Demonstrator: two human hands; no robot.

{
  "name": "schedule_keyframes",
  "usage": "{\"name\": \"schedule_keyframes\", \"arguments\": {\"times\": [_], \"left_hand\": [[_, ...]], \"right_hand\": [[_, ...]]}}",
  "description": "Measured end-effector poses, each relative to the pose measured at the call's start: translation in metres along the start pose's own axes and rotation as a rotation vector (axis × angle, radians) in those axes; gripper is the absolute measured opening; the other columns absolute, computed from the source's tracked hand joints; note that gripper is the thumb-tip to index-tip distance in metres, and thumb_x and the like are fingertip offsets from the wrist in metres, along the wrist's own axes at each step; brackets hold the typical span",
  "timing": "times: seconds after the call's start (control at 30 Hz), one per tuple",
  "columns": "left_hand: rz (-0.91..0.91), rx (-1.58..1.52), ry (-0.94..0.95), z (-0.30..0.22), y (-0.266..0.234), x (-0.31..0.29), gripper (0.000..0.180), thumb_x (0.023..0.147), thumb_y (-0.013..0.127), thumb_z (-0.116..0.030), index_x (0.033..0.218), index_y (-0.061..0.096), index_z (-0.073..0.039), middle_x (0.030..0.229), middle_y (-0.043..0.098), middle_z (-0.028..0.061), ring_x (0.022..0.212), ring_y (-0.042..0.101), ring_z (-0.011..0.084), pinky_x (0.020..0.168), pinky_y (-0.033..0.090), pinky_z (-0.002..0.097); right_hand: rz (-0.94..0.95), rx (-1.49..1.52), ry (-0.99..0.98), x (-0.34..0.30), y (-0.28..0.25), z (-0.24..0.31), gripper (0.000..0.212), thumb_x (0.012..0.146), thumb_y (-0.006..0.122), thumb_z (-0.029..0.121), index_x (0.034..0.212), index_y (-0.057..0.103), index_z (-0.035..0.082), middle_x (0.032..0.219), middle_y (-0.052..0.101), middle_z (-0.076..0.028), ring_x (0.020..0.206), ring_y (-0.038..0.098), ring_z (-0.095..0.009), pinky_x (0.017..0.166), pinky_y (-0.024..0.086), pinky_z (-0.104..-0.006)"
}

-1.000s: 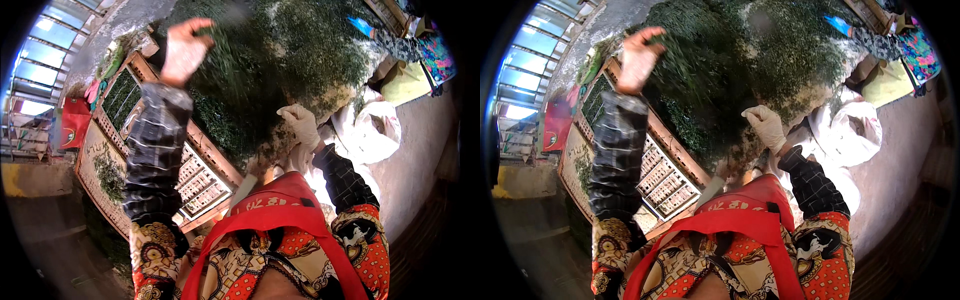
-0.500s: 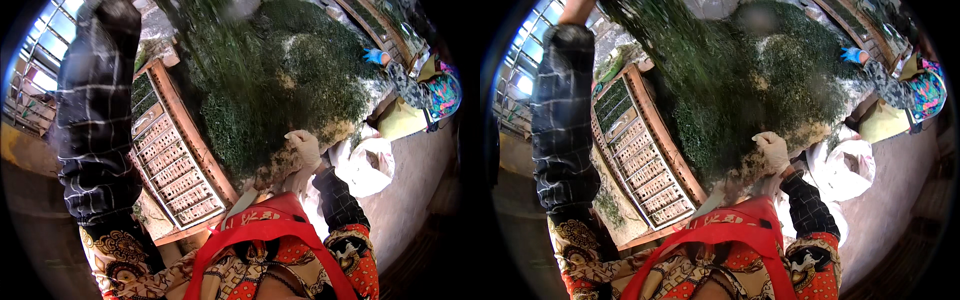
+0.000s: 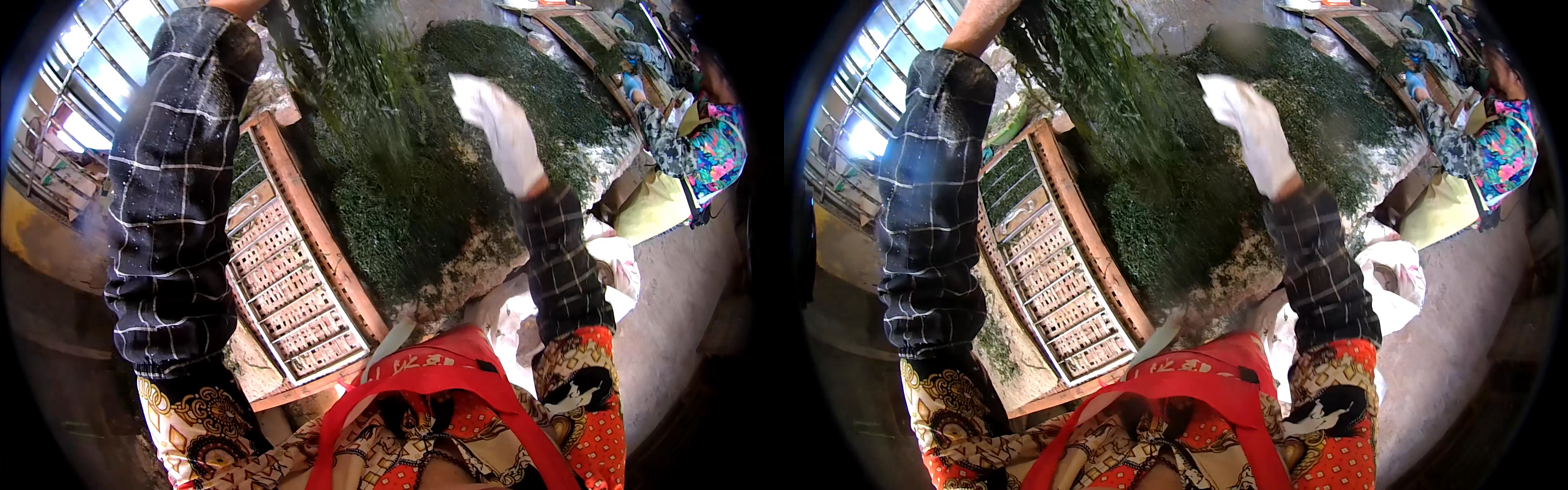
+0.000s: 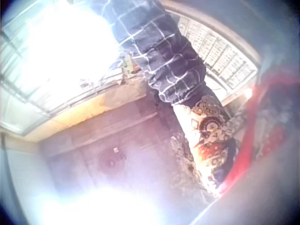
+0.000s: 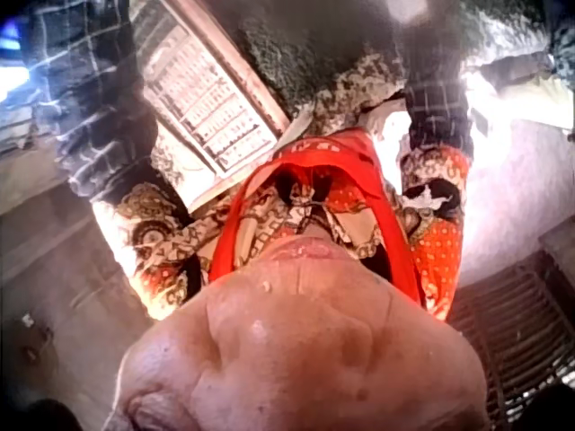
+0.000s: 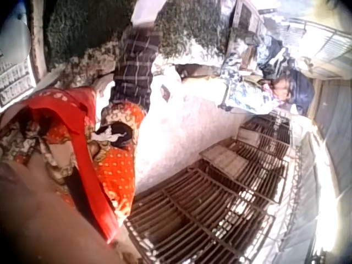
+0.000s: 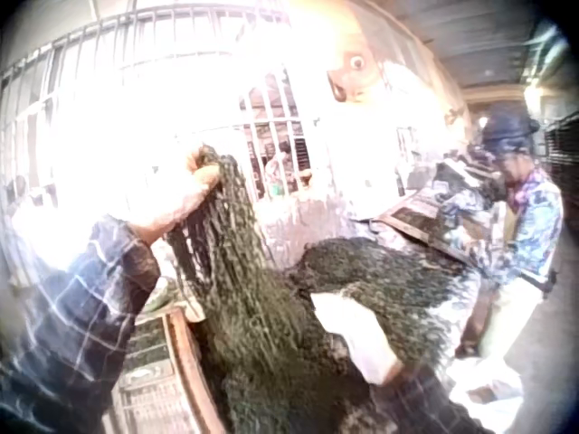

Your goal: The person takes handfuls of green tea leaves from a large pile and places them into a wooden manual roller, then moves the handle back and forth to shape the leaves.

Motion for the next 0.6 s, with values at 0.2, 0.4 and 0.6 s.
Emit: {"name": "schedule_keyframes", "arguments": {"times": [0.2,0.4,0.6], "left_hand": [[-0.09,-0.072,0.011,0.008,0.082,-0.011,0.024,0.08,0.063,-0.017,0.09,0.069,0.003,0.075,0.067,0.0185,0.074,0.067,0.0274,0.073,0.052,0.0384],[-0.009,0.318,0.084,0.068,0.115,-0.097,0.038,0.085,0.064,-0.012,0.121,0.056,-0.003,0.099,0.067,0.0172,0.086,0.065,0.0274,0.077,0.053,0.0387],[0.784,0.219,-0.023,0.11,0.17,-0.218,0.058,0.084,0.072,-0.023,0.138,0.051,-0.011,0.12,0.063,0.0174,0.112,0.06,0.0353,0.092,0.05,0.047]], "right_hand": [[0.101,0.024,0.13,0.011,0.006,-0.04,0.051,0.105,0.038,0.032,0.136,0.045,-0.007,0.129,0.058,-0.02,0.111,0.062,-0.023,0.095,0.05,-0.0306],[0.324,0.301,0.537,-0.067,0.103,-0.076,0.016,0.092,0.064,0.007,0.104,0.07,-0.002,0.096,0.071,-0.006,0.089,0.063,-0.014,0.084,0.05,-0.0283],[0.144,0.388,0.423,-0.043,0.093,-0.054,0.027,0.1,0.055,0.022,0.098,0.067,-0.002,0.071,0.058,0.001,0.056,0.049,-0.007,0.053,0.042,-0.0236]]}}
Point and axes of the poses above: each hand's wrist, its own x-axis towards the middle knuckle, its own y-axis out of the palm, z = x × y, the point moved 6 cm from there along x, towards the middle knuckle
